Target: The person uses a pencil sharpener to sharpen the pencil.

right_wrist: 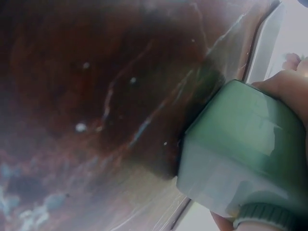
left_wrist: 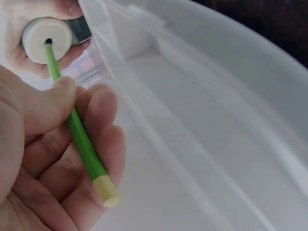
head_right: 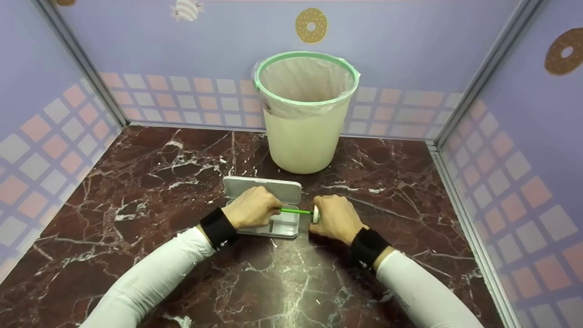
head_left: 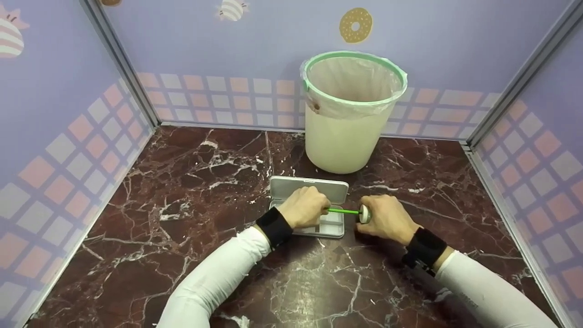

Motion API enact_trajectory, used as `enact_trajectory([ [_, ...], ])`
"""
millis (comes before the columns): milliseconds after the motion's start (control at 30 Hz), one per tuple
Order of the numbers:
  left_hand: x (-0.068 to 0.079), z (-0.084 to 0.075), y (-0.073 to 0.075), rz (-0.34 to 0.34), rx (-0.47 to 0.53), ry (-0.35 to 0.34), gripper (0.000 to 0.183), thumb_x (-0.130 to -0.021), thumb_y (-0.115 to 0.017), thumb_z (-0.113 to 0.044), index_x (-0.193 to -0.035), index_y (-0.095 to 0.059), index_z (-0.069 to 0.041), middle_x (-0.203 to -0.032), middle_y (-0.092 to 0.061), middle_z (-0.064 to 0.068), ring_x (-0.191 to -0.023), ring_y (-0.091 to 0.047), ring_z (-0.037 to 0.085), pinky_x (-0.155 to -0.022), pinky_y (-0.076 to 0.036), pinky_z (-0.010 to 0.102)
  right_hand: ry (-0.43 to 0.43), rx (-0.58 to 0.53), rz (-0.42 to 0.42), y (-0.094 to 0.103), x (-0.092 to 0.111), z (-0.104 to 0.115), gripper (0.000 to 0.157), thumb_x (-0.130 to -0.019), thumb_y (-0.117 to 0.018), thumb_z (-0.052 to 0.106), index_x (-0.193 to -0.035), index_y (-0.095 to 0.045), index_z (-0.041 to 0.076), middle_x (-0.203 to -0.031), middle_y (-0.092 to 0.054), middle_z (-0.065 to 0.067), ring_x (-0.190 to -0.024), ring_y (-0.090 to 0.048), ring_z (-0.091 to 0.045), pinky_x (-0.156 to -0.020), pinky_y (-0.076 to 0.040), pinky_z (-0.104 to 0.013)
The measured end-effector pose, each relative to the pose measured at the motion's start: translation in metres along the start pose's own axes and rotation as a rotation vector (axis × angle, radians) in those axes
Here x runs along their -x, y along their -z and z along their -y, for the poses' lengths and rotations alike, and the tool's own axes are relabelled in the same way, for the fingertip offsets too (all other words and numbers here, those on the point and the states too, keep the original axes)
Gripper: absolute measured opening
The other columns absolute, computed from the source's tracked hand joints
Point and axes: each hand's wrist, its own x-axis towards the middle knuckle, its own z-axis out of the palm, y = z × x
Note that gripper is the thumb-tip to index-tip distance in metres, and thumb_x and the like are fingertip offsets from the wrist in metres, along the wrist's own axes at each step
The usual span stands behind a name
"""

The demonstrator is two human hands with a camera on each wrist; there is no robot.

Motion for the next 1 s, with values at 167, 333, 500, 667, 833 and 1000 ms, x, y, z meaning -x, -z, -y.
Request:
enact_trajectory([
  [167, 0.009, 0.006, 0.002, -0.01, 0.016, 0.005, 0.013, -0.095, -0.078, -0.009, -0.084, -0.082, -0.016, -0.081, -0.082, 0.003, -0.073, -0.078, 0.029, -0.073, -0.067, 0.045, -0.009, -0.005, 0.006, 0.0, 0.002, -0.001, 0.036, -0.068, -0.094, 0.03, -0.088, -0.066, 0.017, -0.074, -0.07, 0.006, -0.068, -0.068, -0.018, -0.063, -0.058, -0.043],
  [333, 0.019, 0.013, 0.002, -0.037, 0.025, 0.008, 0.019, -0.097, -0.08, -0.012, -0.078, -0.077, -0.014, -0.076, -0.08, 0.004, -0.072, -0.078, 0.032, -0.071, -0.067, 0.048, -0.013, -0.006, 0.009, -0.002, 0.002, -0.001, 0.036, -0.069, -0.095, 0.03, -0.09, -0.069, 0.016, -0.076, -0.072, 0.004, -0.071, -0.071, -0.019, -0.066, -0.061, -0.045],
  [500, 0.025, 0.02, 0.003, -0.086, 0.023, -0.007, 0.017, -0.098, -0.081, -0.016, -0.081, -0.08, -0.015, -0.076, -0.08, 0.003, -0.072, -0.08, 0.033, -0.069, -0.066, 0.05, 0.0, 0.007, 0.006, -0.001, 0.001, -0.001, 0.038, -0.07, -0.096, 0.032, -0.088, -0.066, 0.017, -0.076, -0.072, 0.005, -0.07, -0.071, -0.02, -0.065, -0.06, -0.045],
  [667, 0.03, 0.025, 0.001, -0.083, 0.051, -0.009, 0.015, -0.1, -0.08, -0.017, -0.085, -0.081, -0.014, -0.077, -0.081, 0.003, -0.072, -0.079, 0.032, -0.07, -0.066, 0.05, -0.008, 0.004, 0.01, -0.001, 0.0, -0.001, 0.038, -0.07, -0.096, 0.032, -0.087, -0.065, 0.017, -0.076, -0.071, 0.005, -0.071, -0.07, -0.021, -0.066, -0.06, -0.045],
  [833, 0.034, 0.029, 0.002, -0.067, 0.092, 0.009, 0.017, -0.102, -0.078, -0.016, -0.085, -0.08, -0.014, -0.075, -0.078, 0.003, -0.071, -0.078, 0.028, -0.072, -0.066, 0.049, -0.012, -0.01, 0.023, -0.001, 0.0, -0.001, 0.037, -0.07, -0.095, 0.032, -0.086, -0.065, 0.018, -0.077, -0.071, 0.005, -0.071, -0.07, -0.02, -0.067, -0.06, -0.046],
  [1000, 0.036, 0.03, 0.007, -0.081, 0.129, 0.01, 0.017, -0.103, -0.076, -0.015, -0.087, -0.081, -0.014, -0.074, -0.077, 0.002, -0.07, -0.076, 0.025, -0.071, -0.066, 0.046, -0.024, -0.004, 0.015, 0.0, 0.002, -0.001, 0.038, -0.07, -0.096, 0.032, -0.087, -0.065, 0.017, -0.076, -0.072, 0.004, -0.071, -0.07, -0.022, -0.067, -0.06, -0.047],
])
